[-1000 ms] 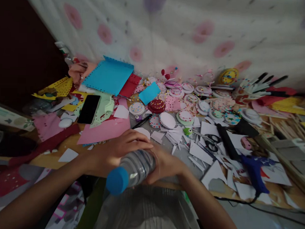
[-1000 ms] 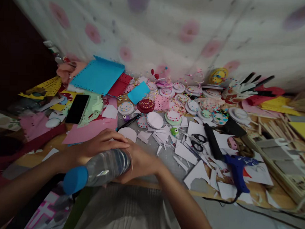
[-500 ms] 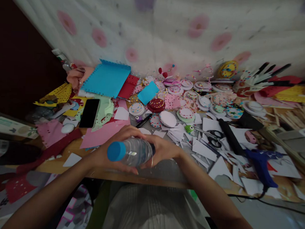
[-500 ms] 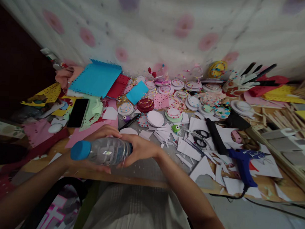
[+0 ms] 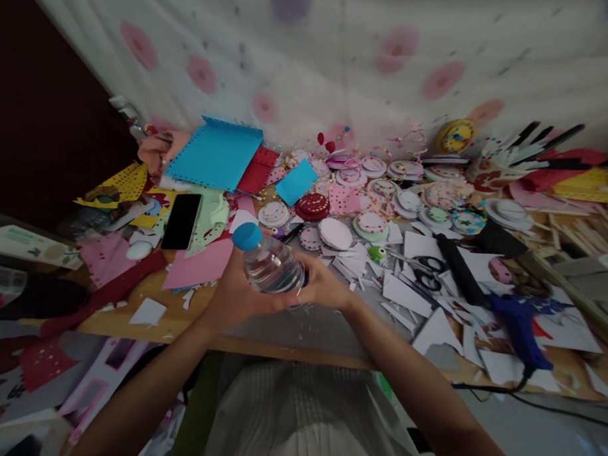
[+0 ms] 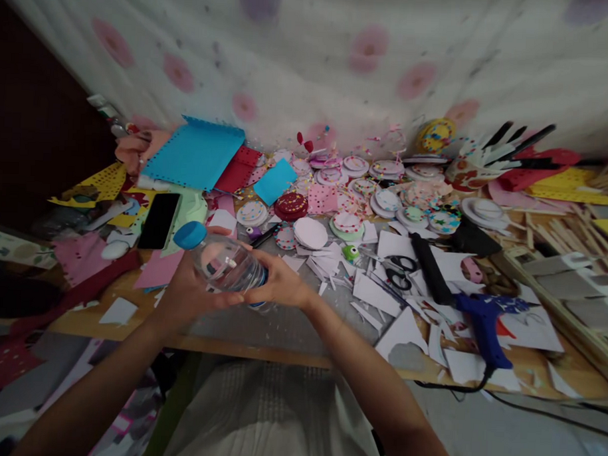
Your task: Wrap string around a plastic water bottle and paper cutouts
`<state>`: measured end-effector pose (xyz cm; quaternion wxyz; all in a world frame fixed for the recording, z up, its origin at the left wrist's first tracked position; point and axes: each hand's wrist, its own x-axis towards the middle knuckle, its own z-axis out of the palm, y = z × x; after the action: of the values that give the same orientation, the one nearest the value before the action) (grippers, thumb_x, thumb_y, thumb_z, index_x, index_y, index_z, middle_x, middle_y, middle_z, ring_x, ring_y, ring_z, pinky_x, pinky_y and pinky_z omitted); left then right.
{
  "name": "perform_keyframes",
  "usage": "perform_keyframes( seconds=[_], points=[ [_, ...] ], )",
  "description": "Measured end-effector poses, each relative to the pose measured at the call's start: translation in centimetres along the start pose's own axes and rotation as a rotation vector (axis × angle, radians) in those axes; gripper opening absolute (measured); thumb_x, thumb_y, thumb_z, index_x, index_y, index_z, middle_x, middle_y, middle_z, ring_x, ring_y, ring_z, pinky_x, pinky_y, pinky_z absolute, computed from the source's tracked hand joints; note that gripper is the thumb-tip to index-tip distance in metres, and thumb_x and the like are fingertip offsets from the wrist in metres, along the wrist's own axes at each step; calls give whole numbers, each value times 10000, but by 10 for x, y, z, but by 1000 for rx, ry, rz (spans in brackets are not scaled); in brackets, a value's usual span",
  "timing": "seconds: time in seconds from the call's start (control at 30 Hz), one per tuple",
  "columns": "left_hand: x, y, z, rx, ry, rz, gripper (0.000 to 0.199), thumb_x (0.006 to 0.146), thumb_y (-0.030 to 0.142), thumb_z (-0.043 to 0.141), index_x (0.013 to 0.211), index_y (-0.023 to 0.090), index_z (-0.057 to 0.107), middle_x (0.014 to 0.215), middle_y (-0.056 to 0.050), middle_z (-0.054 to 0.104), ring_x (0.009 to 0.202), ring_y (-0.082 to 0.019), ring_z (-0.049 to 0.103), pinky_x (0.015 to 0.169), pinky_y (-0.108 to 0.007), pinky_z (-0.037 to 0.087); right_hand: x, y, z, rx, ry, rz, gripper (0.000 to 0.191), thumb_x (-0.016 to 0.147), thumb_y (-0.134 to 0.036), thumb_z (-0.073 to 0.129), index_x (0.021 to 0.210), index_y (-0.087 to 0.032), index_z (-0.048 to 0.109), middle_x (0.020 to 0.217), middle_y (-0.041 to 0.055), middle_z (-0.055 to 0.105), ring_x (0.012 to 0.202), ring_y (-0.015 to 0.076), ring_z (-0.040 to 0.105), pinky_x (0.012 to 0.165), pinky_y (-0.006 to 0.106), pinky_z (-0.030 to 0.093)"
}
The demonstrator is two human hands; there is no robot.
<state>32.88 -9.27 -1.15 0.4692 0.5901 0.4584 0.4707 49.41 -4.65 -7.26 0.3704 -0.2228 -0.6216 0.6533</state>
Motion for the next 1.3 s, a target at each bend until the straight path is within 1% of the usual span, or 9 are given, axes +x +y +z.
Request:
perform_keyframes(
  seconds=[0.2,0.33,0.53,0.8,0.93,1.03,1.1,1.2,1.3],
  points=[
    [13,18,-6,258,-221,7,687,539,302,853,1128,221,508,1038,-51,640,912,-248,661,747,-355,563,-6,-1,-3,27,20,2,601,594,-294,834,1143,-177,620,1043,24,665,936,205,617,853,330,487],
    [23,29,-20,449,-403,73,603,620,258,786,1170,210,544,1117,-57,649,949,-241,653,811,-352,540,-11,-7,-7,20,-42,19,559,592,-288,850,1104,-178,653,976,8,683,883,200,636,821,323,504],
    [37,39,-33,574,-649,152,622,593,283,813,1162,234,567,1142,-51,636,1028,-243,623,923,-376,487,-17,-14,-10,-103,-123,2,713,539,-382,891,1178,-201,633,1124,34,671,1060,248,607,965,381,455],
    [47,58,-32,569,-868,98,631,646,155,709,1240,239,514,1230,-49,615,1116,-243,602,957,-355,470,-29,-8,0,-177,-29,-78,776,576,-446,855,1247,-183,567,1170,62,645,1087,255,596,983,378,443],
    [53,58,-36,590,-903,208,620,704,223,724,1283,262,506,1255,-55,621,1139,-247,595,975,-363,465,-34,-2,7,-204,64,-86,751,582,-489,831,1219,-187,573,1127,68,651,1038,253,611,954,382,462],
    [44,49,-41,705,-780,462,589,734,357,752,1269,262,525,1273,-69,621,1191,-272,559,1057,-423,397,-37,2,14,-231,148,-98,779,542,-537,836,1189,-181,583,1112,82,654,1024,269,613,937,393,473],
    [28,39,-43,820,-484,568,626,675,460,793,1207,225,560,1229,-96,635,1177,-306,558,1049,-463,397,-39,8,19,-245,232,-117,785,565,-564,811,1202,-178,563,1130,101,646,1045,286,605,948,416,466],
    [-6,18,-36,885,89,436,552,645,500,806,1047,188,593,1008,-94,657,986,-296,616,881,-449,500,-44,18,28,-262,382,-136,763,626,-591,751,1224,-182,509,1131,129,638,1060,314,599,951,467,461],
    [-38,-1,-18,686,130,304,283,779,377,729,976,211,612,897,-51,661,835,-227,649,759,-380,551,-49,24,38,-286,480,-144,747,616,-574,753,1204,-199,485,1135,144,630,1063,335,597,953,495,459]
  ],
)
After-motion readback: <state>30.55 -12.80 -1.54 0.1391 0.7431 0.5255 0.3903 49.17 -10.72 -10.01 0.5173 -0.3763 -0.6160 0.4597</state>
